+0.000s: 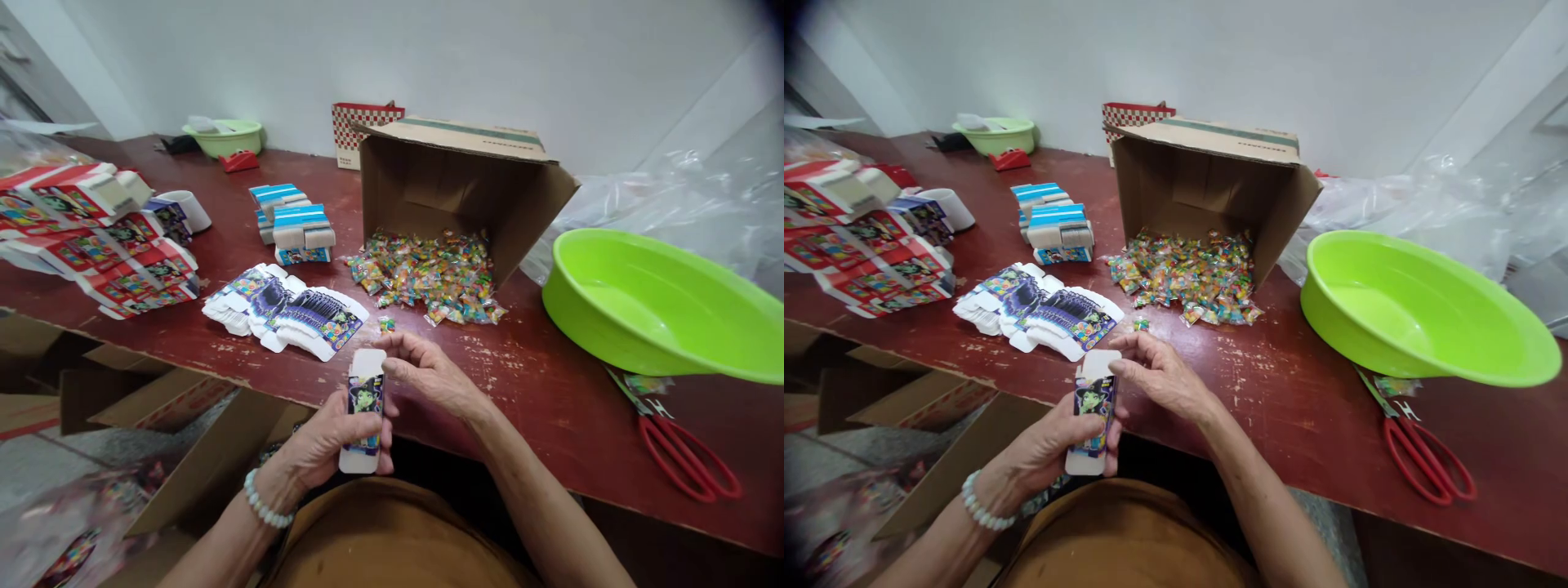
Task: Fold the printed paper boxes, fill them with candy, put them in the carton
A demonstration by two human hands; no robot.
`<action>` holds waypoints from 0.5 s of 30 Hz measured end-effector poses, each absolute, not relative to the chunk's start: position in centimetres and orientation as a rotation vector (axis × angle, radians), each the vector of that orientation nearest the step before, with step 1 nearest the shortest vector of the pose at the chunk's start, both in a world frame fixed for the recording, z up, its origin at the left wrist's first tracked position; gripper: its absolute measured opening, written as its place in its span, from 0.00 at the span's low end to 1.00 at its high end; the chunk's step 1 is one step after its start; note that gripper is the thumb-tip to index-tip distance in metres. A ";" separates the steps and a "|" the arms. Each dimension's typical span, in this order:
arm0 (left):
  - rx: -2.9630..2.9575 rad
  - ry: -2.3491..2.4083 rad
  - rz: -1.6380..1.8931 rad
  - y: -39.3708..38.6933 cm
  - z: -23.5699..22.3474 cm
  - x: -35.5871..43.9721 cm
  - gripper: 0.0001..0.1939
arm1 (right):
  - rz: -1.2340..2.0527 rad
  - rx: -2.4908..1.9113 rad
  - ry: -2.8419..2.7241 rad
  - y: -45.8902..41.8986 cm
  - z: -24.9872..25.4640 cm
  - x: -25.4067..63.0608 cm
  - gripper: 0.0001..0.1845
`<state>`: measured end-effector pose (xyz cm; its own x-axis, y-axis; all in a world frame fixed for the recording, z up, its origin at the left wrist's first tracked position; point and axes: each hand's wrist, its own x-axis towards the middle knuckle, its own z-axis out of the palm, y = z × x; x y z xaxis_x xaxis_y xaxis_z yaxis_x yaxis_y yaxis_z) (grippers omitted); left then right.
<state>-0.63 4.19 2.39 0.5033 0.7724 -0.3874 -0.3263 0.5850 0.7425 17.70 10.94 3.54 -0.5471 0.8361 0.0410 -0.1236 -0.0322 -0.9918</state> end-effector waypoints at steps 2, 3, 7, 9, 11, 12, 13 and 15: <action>0.664 0.855 0.767 4.4 2.6 -0.7 0.19 | 1.739 -0.787 -1.460 10.1 3.4 17.5 0.21; 0.666 0.890 0.797 4.5 2.7 -0.7 0.19 | 1.780 -0.788 -1.430 9.6 3.2 17.4 0.23; 0.656 0.988 0.932 4.9 2.3 -0.2 0.20 | 1.864 -0.860 -1.283 8.3 2.5 16.3 0.17; 0.713 0.999 0.952 5.1 1.9 0.2 0.19 | 1.759 -0.978 -1.260 8.1 2.2 15.8 0.14; 0.831 1.049 0.982 5.2 1.6 0.5 0.17 | 1.581 -1.077 -1.298 8.2 2.1 15.5 0.13; 0.884 1.084 1.021 5.2 1.5 0.7 0.17 | 1.492 -1.105 -1.318 8.3 2.1 15.4 0.12; 0.919 1.121 1.077 5.1 1.5 0.8 0.19 | 1.414 -1.122 -1.333 8.4 2.1 15.4 0.11; 0.938 1.183 1.193 4.8 1.4 1.0 0.28 | 1.312 -1.156 -1.324 8.5 2.0 15.4 0.12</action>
